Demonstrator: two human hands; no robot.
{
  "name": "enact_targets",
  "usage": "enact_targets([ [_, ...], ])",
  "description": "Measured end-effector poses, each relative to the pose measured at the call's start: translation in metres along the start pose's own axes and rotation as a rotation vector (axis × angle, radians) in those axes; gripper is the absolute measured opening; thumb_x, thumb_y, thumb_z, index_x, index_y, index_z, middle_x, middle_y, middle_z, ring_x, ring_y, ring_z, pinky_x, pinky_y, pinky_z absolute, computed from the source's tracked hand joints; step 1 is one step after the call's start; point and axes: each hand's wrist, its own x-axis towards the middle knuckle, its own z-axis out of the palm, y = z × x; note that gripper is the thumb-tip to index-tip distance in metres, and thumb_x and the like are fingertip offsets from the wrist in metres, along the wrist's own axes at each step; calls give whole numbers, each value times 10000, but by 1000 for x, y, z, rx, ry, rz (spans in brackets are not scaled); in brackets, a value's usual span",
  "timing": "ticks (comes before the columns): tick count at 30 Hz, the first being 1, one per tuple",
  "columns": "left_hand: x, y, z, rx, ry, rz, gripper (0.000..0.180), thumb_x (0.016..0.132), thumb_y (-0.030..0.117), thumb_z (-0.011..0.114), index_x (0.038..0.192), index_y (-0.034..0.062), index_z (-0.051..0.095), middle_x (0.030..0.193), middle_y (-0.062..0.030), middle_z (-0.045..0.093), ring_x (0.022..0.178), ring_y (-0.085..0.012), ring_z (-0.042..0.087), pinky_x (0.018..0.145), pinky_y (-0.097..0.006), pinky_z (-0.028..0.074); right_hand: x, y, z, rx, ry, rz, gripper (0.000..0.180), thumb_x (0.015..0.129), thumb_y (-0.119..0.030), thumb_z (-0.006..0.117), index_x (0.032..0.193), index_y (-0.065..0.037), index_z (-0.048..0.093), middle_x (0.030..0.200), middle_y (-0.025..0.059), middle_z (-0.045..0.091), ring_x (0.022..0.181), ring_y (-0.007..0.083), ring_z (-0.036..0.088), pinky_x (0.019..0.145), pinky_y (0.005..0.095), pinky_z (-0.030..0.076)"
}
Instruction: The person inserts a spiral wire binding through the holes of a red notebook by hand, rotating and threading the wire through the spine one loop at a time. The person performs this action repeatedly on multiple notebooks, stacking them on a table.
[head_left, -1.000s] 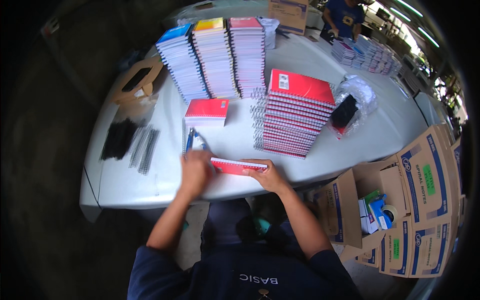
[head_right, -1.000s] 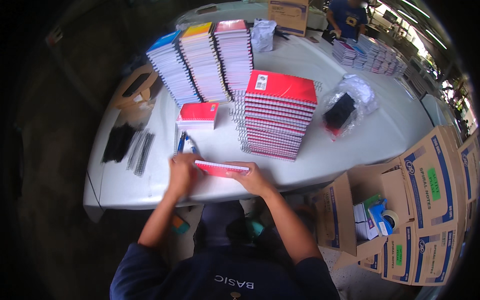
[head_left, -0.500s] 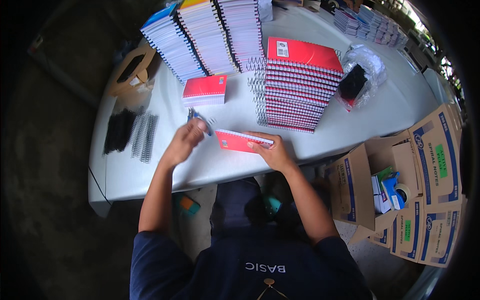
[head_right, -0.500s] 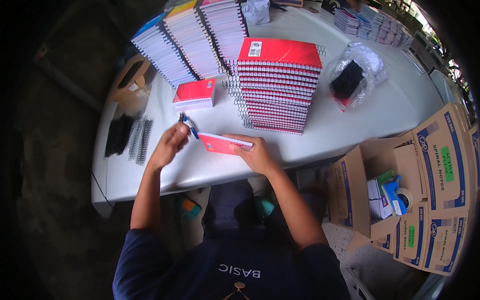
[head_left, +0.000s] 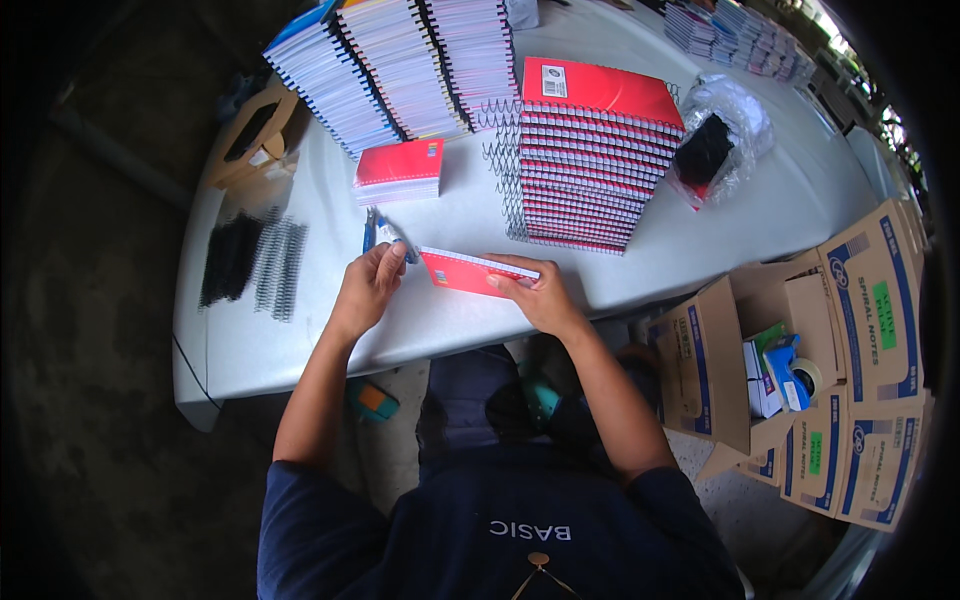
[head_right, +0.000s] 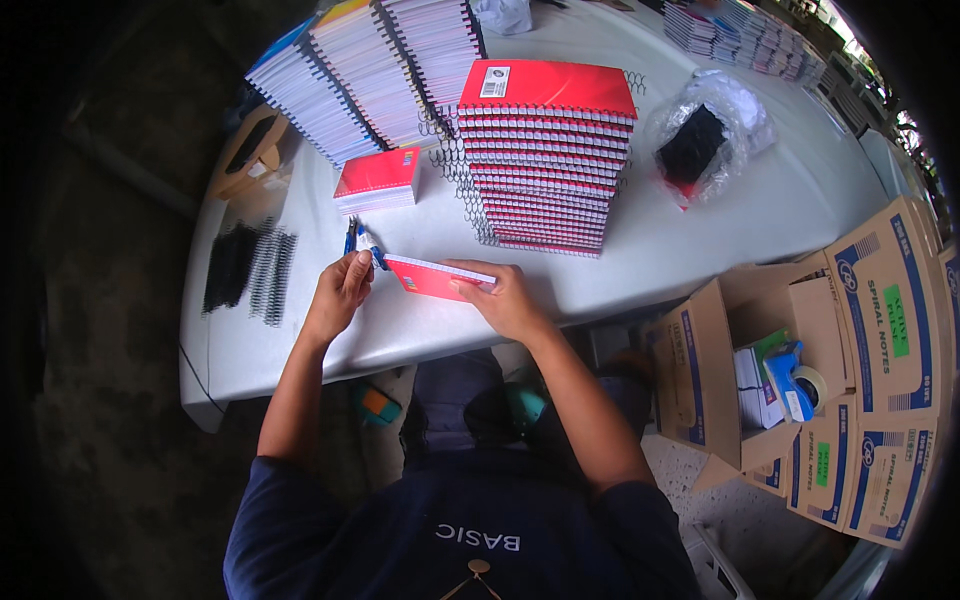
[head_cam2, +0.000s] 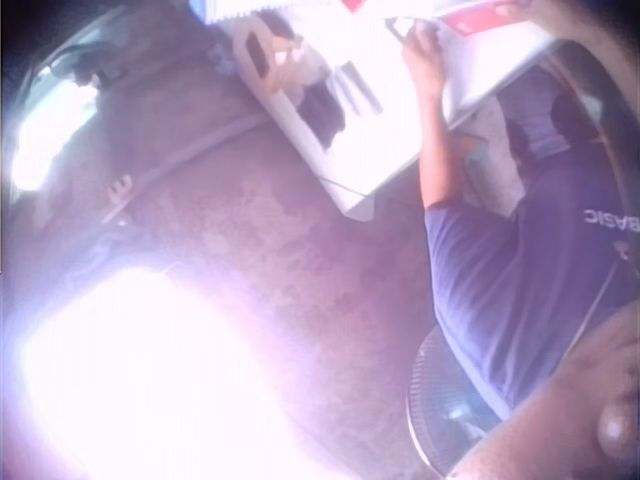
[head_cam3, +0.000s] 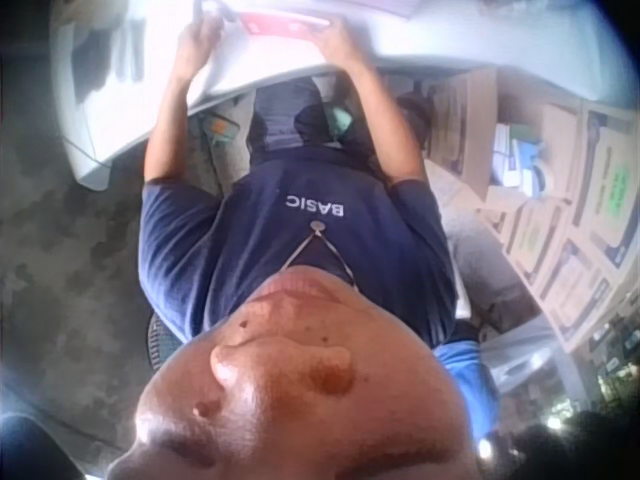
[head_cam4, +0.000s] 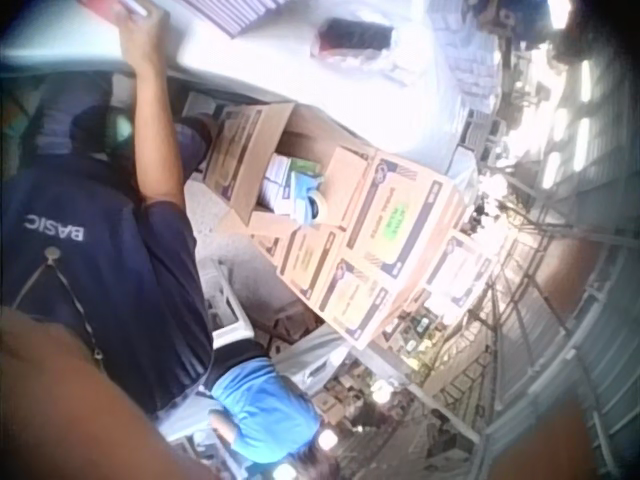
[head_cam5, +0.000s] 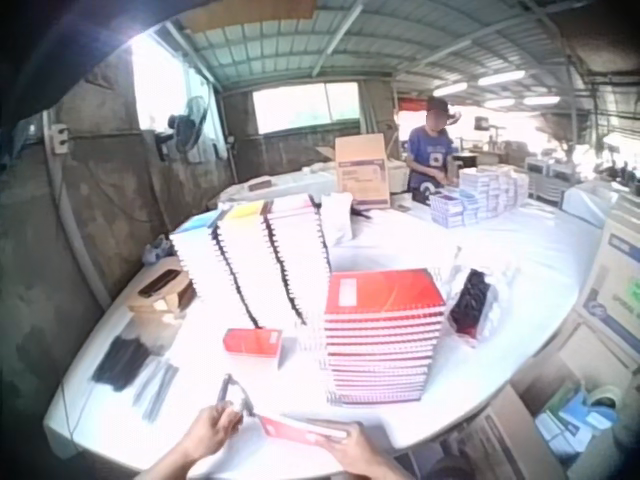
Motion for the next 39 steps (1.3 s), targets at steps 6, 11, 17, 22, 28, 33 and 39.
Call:
enact_targets([
  [6,1,7,-16,-121,-123,206,190,915,231,547,812,77,503,726,1,506,613,-59,435,551,-196,362,1,-5,5,-102,-92,-52,291,841,-5,572,1130,2,600,1015,72,651,875,84,558,814,240,464],
  [11,5,32,-28,392,-158,512,134,827,131,645,877,48,554,901,-73,594,797,-206,550,750,-309,421,4,-13,11,-46,-102,-114,305,854,-50,583,1157,-15,589,1038,55,650,910,78,553,831,240,452],
  [17,21,77,-2,932,-139,658,270,731,160,691,957,58,583,966,-121,568,973,-321,513,881,-416,364,-5,-9,-11,-33,-41,-24,346,865,-134,612,1177,7,566,1111,82,628,1017,115,552,905,286,431],
  [22,-6,62,-8,1088,-274,601,164,735,102,649,869,26,590,881,-137,611,884,-346,543,754,-454,412,-13,15,17,95,-146,-166,327,841,-103,621,1150,-2,584,1073,99,649,958,134,588,870,288,445],
  [28,-26,107,4,1334,-413,333,521,846,382,610,1168,-18,517,1152,-221,525,1056,-348,523,893,-415,431,-20,-8,5,-139,-82,-460,297,788,-61,620,1081,-12,615,977,176,653,859,270,633,746,328,478],
  [33,-35,83,17,1541,425,926,602,851,568,475,1172,62,533,1173,-143,540,1088,-310,512,878,-437,430,-15,6,12,-179,-13,-432,287,781,-59,615,1063,-7,619,949,168,658,849,277,634,728,332,485],
  [39,-28,25,7,1412,629,871,808,858,651,327,1276,-33,425,1292,-201,453,1124,-356,479,943,-504,381,-16,7,19,-141,-30,-489,287,788,-66,601,1068,-3,616,939,165,662,823,263,639,703,332,481],
])
